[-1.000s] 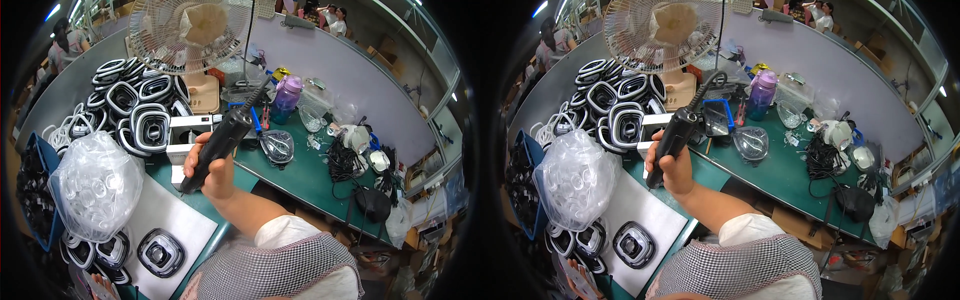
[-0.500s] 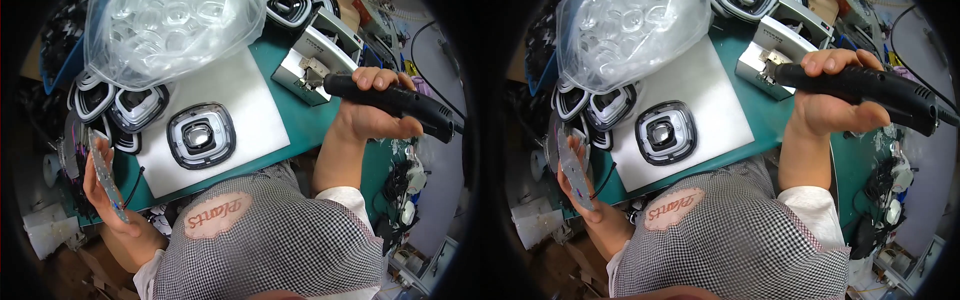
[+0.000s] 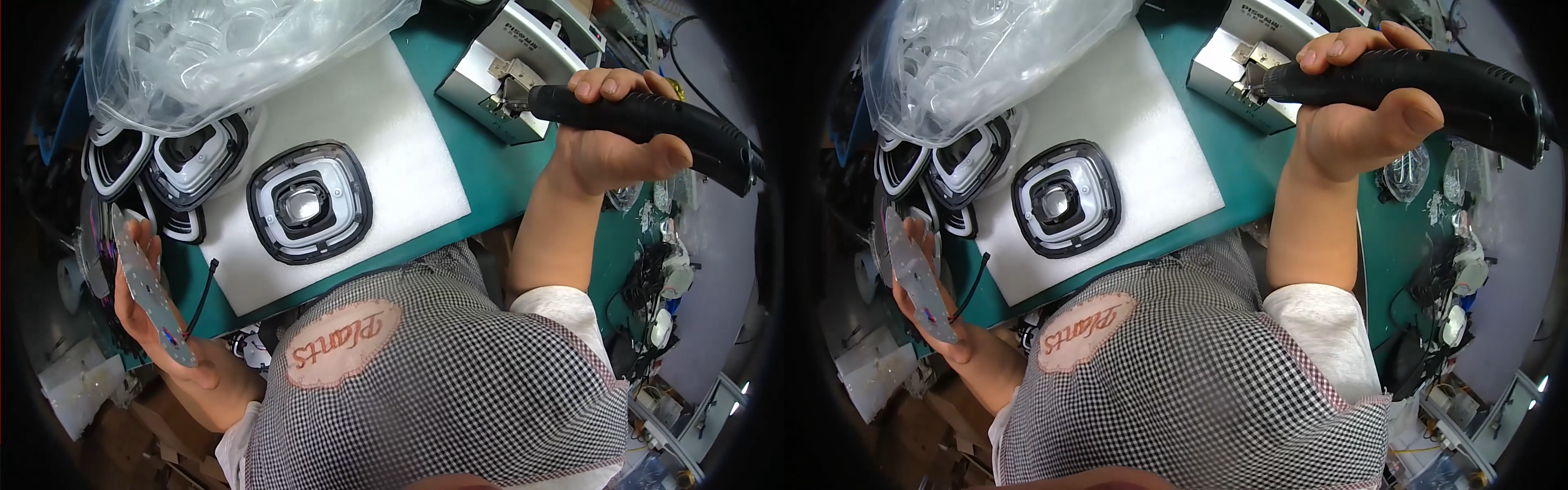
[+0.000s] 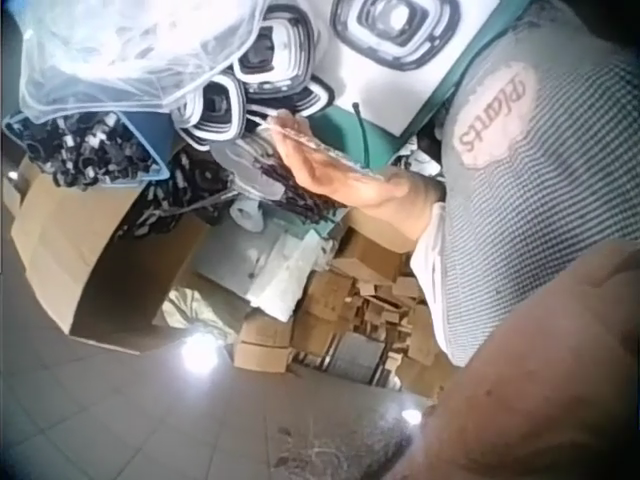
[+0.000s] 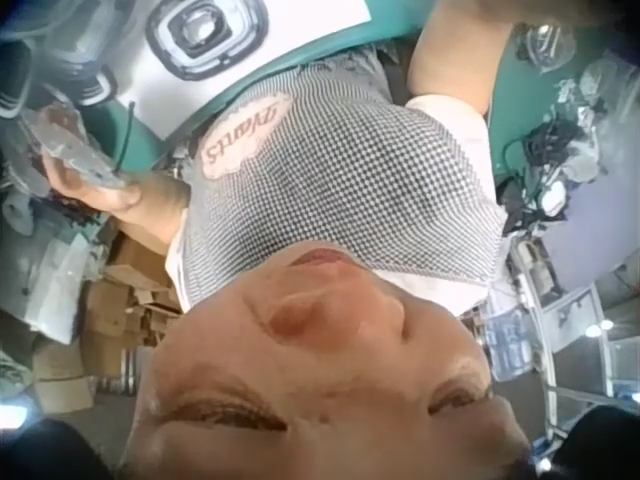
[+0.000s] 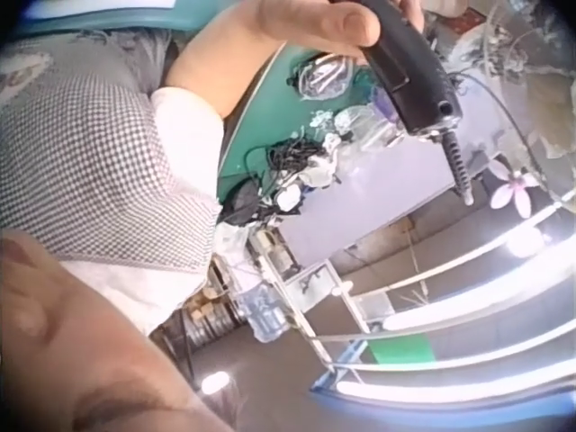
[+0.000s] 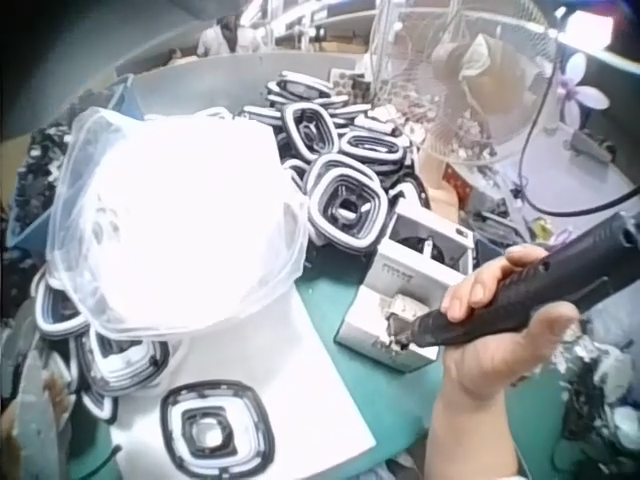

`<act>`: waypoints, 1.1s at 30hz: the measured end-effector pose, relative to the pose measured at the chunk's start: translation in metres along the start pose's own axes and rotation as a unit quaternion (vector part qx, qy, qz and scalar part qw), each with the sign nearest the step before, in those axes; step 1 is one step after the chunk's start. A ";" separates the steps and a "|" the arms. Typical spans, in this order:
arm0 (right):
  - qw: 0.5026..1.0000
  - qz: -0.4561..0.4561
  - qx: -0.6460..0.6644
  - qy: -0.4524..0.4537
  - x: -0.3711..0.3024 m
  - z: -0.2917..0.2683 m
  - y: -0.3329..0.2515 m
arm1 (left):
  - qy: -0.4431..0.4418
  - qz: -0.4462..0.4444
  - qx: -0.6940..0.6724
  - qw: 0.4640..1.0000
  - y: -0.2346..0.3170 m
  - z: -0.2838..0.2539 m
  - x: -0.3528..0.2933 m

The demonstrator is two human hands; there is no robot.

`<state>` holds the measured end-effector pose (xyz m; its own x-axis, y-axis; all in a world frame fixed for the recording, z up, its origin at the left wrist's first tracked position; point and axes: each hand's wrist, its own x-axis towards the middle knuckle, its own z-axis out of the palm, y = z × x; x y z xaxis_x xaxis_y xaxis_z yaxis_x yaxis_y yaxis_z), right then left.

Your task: The person assembles small plastic housings and electronic circuit boards, securing them together with an electric screwdriver.

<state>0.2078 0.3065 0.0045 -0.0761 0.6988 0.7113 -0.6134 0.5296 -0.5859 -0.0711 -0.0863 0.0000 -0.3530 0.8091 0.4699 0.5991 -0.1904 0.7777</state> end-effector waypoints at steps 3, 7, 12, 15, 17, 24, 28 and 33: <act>1.000 0.004 -0.023 0.009 -0.002 0.000 0.001 | -0.003 0.002 0.000 1.000 0.000 0.003 0.002; 0.997 0.020 -0.073 0.018 0.000 0.007 0.001 | 0.005 0.009 -0.003 1.000 0.006 0.002 0.003; 0.988 0.144 -0.017 -0.055 0.003 0.007 0.005 | 0.010 -0.037 0.055 0.998 0.005 0.006 0.003; 0.953 0.188 0.175 -0.160 -0.007 0.017 0.010 | 0.056 -0.128 0.000 0.990 0.013 0.043 0.007; 0.953 0.190 0.171 -0.162 -0.011 0.029 -0.006 | -0.037 -0.097 0.077 0.992 0.004 0.035 0.014; 0.924 0.180 0.211 -0.265 -0.015 0.046 -0.013 | -0.141 -0.075 0.282 0.946 0.021 0.054 0.034; 0.893 0.195 0.253 -0.317 -0.018 0.061 -0.014 | -0.162 -0.076 0.279 0.944 0.016 0.062 0.041; 0.871 0.217 0.286 -0.334 -0.029 0.085 -0.012 | -0.177 -0.061 0.236 0.953 0.008 0.087 0.051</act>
<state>0.1506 0.2389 0.0235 -0.7217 0.2362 0.6507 -0.6903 -0.1754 -0.7020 -0.0222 0.0016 -0.0062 -0.2254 0.9622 0.1528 0.8558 0.1205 0.5031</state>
